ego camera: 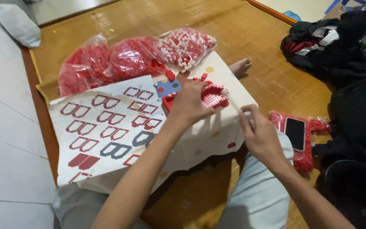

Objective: The person assembles small red and white plastic bricks into a rectangular container shape by hand, following a printed instruction sheet. They connect individual pieces to form walls and then tap the assembled structure on a small stool to secure the connections.

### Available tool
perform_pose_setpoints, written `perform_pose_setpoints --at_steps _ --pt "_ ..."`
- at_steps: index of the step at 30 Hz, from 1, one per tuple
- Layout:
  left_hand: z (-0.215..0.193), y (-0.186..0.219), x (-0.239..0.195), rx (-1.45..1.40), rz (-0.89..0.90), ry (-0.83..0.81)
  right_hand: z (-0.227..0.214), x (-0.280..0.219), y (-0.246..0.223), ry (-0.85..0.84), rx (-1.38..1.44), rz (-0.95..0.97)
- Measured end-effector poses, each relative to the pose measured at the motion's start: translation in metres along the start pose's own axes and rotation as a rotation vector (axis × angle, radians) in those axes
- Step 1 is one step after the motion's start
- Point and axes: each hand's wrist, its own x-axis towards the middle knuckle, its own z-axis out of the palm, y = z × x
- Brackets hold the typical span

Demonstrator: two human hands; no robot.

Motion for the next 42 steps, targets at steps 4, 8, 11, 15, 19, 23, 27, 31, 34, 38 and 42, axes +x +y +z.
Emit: perform_pose_setpoints --at_steps 4,8,11,15,19,23,27,31,34,38,42 --pt "0.003 -0.027 0.003 0.087 -0.003 -0.01 0.009 0.005 0.014 0.115 0.137 0.038" --pt "0.002 -0.041 0.01 0.007 0.054 -0.037 0.015 0.013 0.027 0.107 0.14 -0.003" --pt "-0.014 -0.026 0.007 -0.052 0.039 -0.011 0.014 0.022 0.028 0.095 0.121 0.005" --pt "-0.008 -0.025 0.004 -0.098 -0.045 0.027 0.016 0.018 0.028 0.08 0.095 0.024" --pt "-0.012 -0.024 0.007 -0.082 -0.102 -0.017 0.008 0.016 0.029 0.078 0.075 -0.016" --pt "-0.021 -0.019 0.014 -0.03 -0.148 -0.083 -0.007 0.011 0.005 0.438 0.332 -0.271" --pt "-0.035 0.0 0.009 -0.051 -0.162 -0.135 0.006 0.034 0.025 -0.038 -0.163 0.098" --pt "-0.023 -0.006 0.009 -0.077 -0.195 -0.149 -0.033 0.027 0.018 0.535 0.243 -0.202" --pt "-0.022 -0.013 0.013 -0.013 -0.133 -0.106 -0.026 0.035 0.008 0.656 0.598 -0.31" --pt "-0.026 -0.01 0.01 -0.051 -0.159 -0.118 -0.001 0.052 0.134 0.23 -0.514 -0.298" --pt "-0.037 0.0 0.01 -0.16 -0.188 -0.163 -0.041 0.02 -0.007 0.361 0.577 -0.033"
